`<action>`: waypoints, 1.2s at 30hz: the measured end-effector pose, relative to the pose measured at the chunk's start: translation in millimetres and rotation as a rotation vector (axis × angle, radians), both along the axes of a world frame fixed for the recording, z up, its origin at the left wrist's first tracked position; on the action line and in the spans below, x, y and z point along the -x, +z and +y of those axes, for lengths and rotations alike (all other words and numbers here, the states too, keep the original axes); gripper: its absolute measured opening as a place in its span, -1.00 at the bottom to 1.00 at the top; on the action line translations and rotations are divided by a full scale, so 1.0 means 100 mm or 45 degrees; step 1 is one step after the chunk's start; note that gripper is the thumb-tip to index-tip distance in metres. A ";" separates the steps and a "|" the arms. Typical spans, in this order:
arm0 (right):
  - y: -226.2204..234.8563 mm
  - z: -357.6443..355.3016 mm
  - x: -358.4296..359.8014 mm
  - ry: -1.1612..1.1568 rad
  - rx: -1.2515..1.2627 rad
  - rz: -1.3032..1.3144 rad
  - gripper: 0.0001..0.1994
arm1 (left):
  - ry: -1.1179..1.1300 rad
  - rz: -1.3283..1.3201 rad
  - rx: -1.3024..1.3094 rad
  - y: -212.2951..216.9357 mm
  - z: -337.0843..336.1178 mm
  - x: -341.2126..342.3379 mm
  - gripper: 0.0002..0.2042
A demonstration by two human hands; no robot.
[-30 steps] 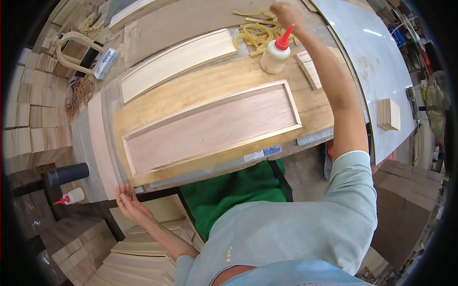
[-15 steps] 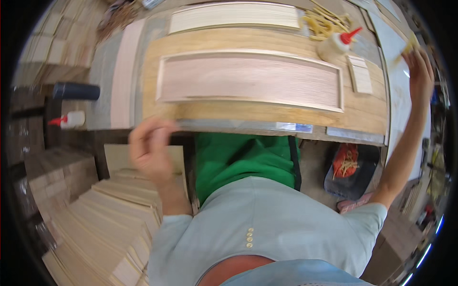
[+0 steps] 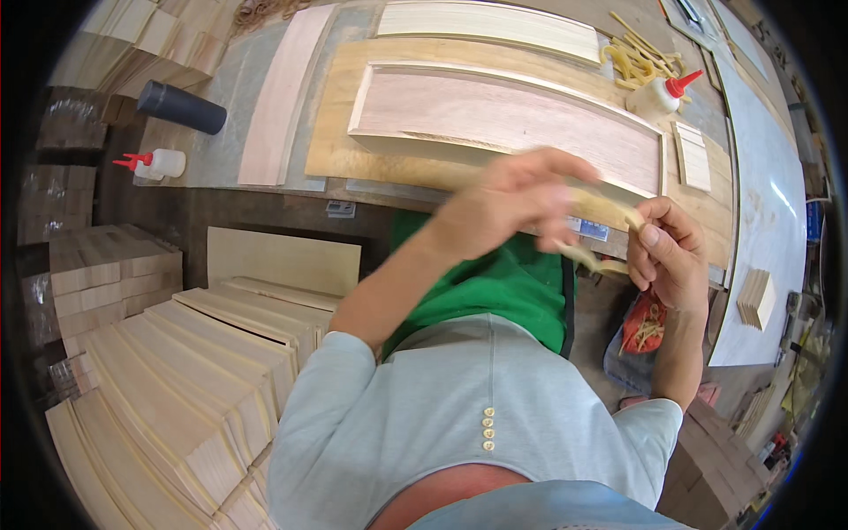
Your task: The recorder is assembling and gluing wooden box components in a factory setting.
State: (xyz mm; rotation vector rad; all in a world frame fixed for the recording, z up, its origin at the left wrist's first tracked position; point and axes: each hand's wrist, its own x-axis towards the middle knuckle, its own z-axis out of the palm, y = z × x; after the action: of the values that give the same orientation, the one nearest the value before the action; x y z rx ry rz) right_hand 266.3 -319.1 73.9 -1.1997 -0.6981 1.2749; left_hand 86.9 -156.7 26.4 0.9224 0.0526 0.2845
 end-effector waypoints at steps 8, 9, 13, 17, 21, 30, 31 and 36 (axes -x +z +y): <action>-0.13 -0.31 -0.88 -0.433 0.276 -0.879 -0.75 | 0.899 0.506 -0.708 0.19 0.97 1.47 -0.62; -0.18 -0.27 -0.94 -0.412 0.270 -0.871 -0.75 | 0.915 0.521 -0.708 0.18 1.04 1.48 -0.62; -0.24 -0.06 -0.98 -0.421 0.336 -0.897 -0.64 | 0.885 0.678 -0.751 0.10 1.29 1.41 -0.52; -0.30 0.06 -1.06 -0.321 0.434 -0.878 -0.52 | 0.742 0.781 -0.838 0.07 1.42 1.31 -0.44; -0.37 0.12 -1.15 -0.196 0.474 -0.748 -0.51 | 0.662 0.788 -0.850 0.00 1.58 1.21 -0.42; -0.44 0.32 -1.18 -0.159 0.418 -0.454 -0.54 | 0.439 0.770 -0.690 -0.07 1.80 1.09 -0.45; -0.46 0.33 -1.20 -0.164 0.412 -0.454 -0.54 | 0.476 0.755 -0.634 -0.10 1.81 1.06 -0.49; -0.65 0.45 -1.45 -0.332 0.392 -0.326 -0.76 | 0.692 0.761 -0.589 -0.24 1.95 0.92 -0.65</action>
State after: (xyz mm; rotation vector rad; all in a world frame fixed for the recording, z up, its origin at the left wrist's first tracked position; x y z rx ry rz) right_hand 411.1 -273.6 8.9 -1.6698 -0.5162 1.0433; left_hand -4.7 38.8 2.3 1.4242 0.8256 0.5277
